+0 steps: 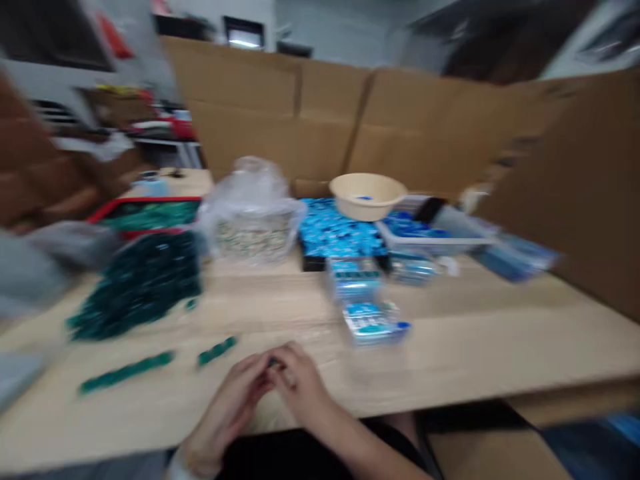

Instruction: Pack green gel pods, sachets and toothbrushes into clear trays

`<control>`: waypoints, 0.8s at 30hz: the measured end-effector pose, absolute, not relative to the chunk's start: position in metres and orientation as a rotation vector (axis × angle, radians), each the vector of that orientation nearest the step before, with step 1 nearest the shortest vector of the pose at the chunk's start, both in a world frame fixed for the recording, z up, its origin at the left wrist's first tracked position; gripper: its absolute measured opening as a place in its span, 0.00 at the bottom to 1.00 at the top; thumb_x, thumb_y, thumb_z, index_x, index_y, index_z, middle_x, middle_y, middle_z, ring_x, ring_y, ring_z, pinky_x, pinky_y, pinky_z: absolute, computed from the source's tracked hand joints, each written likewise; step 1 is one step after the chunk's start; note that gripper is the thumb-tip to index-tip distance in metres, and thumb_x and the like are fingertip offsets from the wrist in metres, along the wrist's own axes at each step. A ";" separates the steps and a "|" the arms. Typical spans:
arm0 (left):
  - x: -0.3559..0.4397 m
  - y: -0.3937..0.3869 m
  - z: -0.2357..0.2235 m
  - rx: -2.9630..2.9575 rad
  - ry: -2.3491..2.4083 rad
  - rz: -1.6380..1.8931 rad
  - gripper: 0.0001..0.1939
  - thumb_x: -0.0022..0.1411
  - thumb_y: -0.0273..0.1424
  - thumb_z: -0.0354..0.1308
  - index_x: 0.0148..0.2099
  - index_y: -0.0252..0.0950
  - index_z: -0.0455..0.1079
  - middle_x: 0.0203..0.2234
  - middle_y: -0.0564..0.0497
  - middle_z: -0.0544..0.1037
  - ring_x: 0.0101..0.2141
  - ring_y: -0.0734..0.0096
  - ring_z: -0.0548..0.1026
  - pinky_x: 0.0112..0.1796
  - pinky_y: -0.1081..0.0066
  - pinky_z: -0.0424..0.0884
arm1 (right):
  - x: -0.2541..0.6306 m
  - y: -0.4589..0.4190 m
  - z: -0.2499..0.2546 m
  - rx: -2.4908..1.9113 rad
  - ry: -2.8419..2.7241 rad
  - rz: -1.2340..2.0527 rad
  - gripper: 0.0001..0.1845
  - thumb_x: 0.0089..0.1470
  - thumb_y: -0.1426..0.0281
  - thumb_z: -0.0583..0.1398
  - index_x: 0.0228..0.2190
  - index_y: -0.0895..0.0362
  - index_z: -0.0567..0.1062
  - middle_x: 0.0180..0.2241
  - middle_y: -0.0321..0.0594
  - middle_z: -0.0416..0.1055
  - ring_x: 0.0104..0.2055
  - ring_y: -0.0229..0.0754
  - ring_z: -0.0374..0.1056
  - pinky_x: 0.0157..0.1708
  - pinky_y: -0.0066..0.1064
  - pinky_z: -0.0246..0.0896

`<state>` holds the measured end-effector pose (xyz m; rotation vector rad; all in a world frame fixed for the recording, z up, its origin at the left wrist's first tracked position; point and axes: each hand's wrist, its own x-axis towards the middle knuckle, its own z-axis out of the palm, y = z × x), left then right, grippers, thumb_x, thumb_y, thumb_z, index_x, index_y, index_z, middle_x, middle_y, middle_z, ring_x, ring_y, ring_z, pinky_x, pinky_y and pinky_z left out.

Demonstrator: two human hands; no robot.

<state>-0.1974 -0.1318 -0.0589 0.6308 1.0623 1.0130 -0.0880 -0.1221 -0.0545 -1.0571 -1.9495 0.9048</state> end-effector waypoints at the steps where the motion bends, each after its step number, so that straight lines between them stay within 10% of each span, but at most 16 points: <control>1: -0.210 -0.143 -0.062 0.570 1.087 1.028 0.16 0.52 0.40 0.56 0.35 0.30 0.68 0.29 0.49 0.72 0.30 0.73 0.70 0.33 0.71 0.66 | -0.088 -0.121 -0.060 -1.024 -1.951 0.924 0.11 0.48 0.76 0.53 0.35 0.55 0.69 0.31 0.39 0.67 0.35 0.38 0.64 0.35 0.29 0.61; 7: -0.228 -0.151 -0.079 0.714 1.324 1.080 0.19 0.48 0.46 0.56 0.26 0.32 0.63 0.16 0.54 0.66 0.19 0.77 0.64 0.23 0.75 0.61 | -0.094 -0.108 -0.069 -0.902 -2.148 1.016 0.07 0.51 0.75 0.52 0.31 0.55 0.69 0.27 0.37 0.66 0.30 0.37 0.64 0.31 0.27 0.60; 14: -0.275 -0.133 -0.094 1.855 2.091 0.813 0.15 0.56 0.30 0.51 0.47 0.38 0.61 0.44 0.46 0.67 0.46 0.61 0.62 0.46 0.58 0.56 | -0.137 -0.031 -0.086 -0.923 -2.588 0.569 0.09 0.50 0.76 0.53 0.34 0.58 0.71 0.32 0.42 0.68 0.36 0.41 0.63 0.37 0.32 0.58; 24: -0.289 -0.126 -0.108 1.952 2.060 0.642 0.15 0.59 0.27 0.48 0.50 0.39 0.59 0.44 0.51 0.68 0.44 0.67 0.62 0.46 0.63 0.56 | -0.138 -0.019 -0.082 -0.842 -2.785 0.720 0.09 0.50 0.77 0.54 0.33 0.58 0.72 0.31 0.41 0.69 0.35 0.40 0.64 0.36 0.31 0.60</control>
